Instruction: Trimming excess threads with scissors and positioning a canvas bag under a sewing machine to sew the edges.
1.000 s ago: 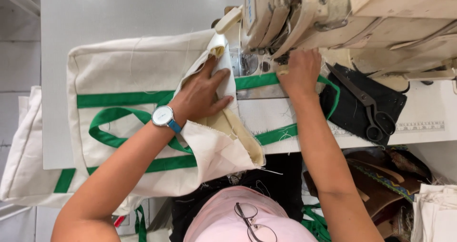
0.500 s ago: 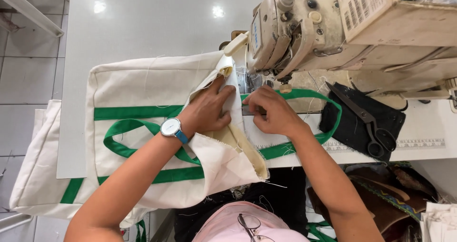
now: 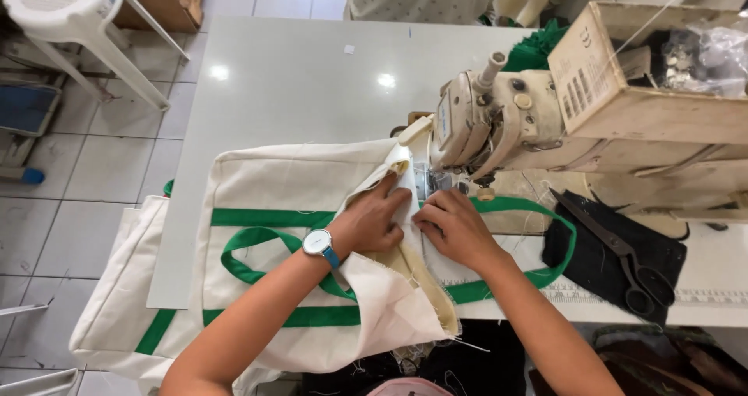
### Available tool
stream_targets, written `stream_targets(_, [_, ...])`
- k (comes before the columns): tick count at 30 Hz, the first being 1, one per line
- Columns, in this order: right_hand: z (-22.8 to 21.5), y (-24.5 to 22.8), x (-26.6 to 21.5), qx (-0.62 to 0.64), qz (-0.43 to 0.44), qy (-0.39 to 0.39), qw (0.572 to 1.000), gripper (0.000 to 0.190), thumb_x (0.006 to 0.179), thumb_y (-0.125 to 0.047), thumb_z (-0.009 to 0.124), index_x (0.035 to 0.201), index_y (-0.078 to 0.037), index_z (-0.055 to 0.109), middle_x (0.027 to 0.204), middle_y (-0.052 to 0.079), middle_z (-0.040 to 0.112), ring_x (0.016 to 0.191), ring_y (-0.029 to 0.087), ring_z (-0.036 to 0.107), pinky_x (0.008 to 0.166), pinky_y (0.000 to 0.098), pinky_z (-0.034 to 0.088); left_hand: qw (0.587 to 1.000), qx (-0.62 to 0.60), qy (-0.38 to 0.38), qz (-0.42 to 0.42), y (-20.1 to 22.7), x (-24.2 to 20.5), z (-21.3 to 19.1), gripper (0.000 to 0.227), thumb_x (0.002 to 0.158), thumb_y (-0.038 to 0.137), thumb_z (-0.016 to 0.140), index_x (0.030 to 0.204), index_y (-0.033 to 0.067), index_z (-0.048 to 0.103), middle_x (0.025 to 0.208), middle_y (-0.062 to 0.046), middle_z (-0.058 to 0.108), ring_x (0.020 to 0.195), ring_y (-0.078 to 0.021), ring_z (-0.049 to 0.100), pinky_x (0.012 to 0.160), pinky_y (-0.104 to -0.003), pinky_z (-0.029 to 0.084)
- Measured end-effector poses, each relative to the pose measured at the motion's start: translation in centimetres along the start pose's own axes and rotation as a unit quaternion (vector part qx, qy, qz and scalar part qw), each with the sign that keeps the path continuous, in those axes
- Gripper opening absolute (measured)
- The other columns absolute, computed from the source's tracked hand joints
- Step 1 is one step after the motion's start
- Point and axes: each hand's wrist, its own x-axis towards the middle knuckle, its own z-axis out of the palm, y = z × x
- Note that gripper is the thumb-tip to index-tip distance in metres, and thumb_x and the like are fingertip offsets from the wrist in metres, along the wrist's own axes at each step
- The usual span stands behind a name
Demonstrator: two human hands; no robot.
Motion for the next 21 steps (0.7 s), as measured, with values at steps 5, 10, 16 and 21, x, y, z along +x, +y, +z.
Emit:
stream_targets(5, [1.0,1.5,-1.1,-0.094,-0.022,0.002,0.995,0.007,0.096,-0.020,0.065,0.091,-0.016,0.061,0.093,0.001,0.055,0.091,0.029,0.058,0.074,0.0421,0.045,1.000,0.005,0.020,0.009,0.0,0.1,0.2,0.067,0.069,0.032,0.062,0.133,0.0154,0.055,0.136,-0.031,0.050,0.085,-0.0512,0.071,0.072,-0.053,0.061])
stream_targets(10, [-5.9,-1.0,-0.3,0.230,-0.040,-0.190,0.954,0.012,0.096,-0.021,0.068,0.086,-0.016,0.065,0.086,0.006,0.060,0.092,0.035,0.062,0.084,0.0483,0.048,1.000,0.007,0.020,-0.006,-0.2,0.2,1.4,0.033,0.097,0.038,0.046,0.117,0.0150,0.059,0.135,-0.026,0.053,0.090,-0.0479,0.071,0.071,-0.049,0.061])
stream_targets(16, [-4.3,0.7,-0.3,0.253,-0.009,-0.012,0.967,0.010,0.087,-0.026,0.082,0.089,-0.017,0.079,0.091,0.004,0.073,0.089,0.028,0.070,0.079,0.0373,0.053,1.000,-0.007,-0.015,-0.010,0.3,0.5,0.5,0.038,0.090,0.042,0.063,0.117,0.0160,0.058,0.138,-0.021,0.054,0.106,-0.0449,0.069,0.078,-0.049,0.061])
stream_targets(21, [-4.2,-0.9,0.4,0.174,-0.006,0.000,0.985,0.011,0.090,-0.016,0.077,0.097,-0.009,0.079,0.100,0.012,0.076,0.093,0.035,0.069,0.080,0.0445,0.055,0.998,0.001,-0.058,-0.017,0.9,0.9,-1.0,0.040,0.090,0.040,0.062,0.121,0.0162,0.056,0.136,-0.021,0.056,0.103,-0.0450,0.070,0.077,-0.051,0.061])
